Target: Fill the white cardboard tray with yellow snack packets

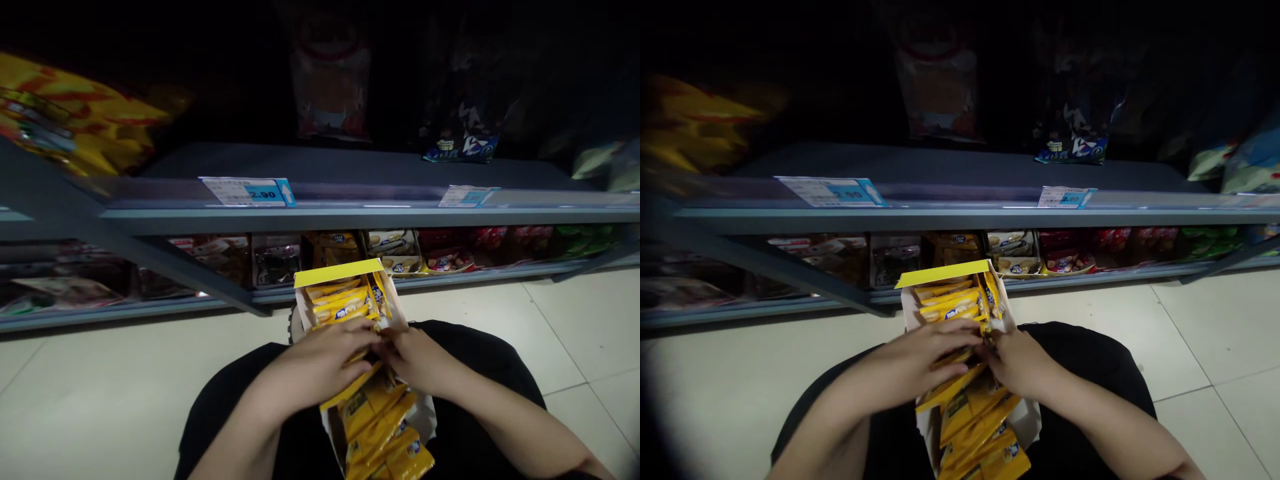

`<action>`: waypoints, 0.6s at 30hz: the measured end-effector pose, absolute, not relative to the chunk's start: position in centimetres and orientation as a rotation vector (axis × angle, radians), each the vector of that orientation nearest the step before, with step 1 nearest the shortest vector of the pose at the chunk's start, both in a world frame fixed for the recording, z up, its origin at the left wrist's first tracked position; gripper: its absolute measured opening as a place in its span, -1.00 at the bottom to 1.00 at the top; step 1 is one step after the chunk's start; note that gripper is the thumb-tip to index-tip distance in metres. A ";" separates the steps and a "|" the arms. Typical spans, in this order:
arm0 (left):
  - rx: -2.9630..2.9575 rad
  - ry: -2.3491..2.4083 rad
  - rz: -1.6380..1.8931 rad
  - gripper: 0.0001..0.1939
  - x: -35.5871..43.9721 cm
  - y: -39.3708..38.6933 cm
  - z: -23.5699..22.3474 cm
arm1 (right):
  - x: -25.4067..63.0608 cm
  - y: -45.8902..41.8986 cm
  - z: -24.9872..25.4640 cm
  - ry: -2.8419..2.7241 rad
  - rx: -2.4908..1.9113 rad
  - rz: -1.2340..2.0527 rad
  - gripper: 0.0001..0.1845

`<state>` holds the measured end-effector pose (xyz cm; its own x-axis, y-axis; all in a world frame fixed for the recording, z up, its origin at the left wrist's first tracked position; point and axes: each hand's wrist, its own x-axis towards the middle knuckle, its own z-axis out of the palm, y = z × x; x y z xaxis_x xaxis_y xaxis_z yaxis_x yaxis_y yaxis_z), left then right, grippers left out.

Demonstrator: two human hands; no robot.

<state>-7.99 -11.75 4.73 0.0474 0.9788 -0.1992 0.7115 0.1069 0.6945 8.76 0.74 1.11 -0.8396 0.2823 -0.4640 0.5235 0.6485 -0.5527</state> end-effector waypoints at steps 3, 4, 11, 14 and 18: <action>1.527 1.692 1.084 -0.81 -12.9 -12.4 4.4 | 9.5 1.7 1.8 2.511 0.651 -1.113 -0.39; 1.398 1.703 1.309 -0.85 -14.8 -12.5 3.6 | 9.7 1.7 1.9 2.493 0.628 -1.125 -0.35; 0.305 1.292 2.068 -0.71 -22.8 -8.3 -6.4 | 9.5 1.4 1.9 2.447 0.526 -1.134 -0.33; 0.122 1.204 1.966 -0.60 -22.5 -5.6 -8.1 | 9.2 1.9 2.0 2.495 0.608 -1.135 -0.35; 0.066 1.153 1.882 -0.56 -21.7 -4.3 -8.7 | 8.8 2.0 1.8 2.580 0.651 -1.155 -0.42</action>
<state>-21.74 -4.28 -8.65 -0.5935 0.7100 -0.3789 -0.6601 -0.1600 0.7340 8.76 1.99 1.76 -0.8718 0.2981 -0.3887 0.4885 0.5881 -0.6446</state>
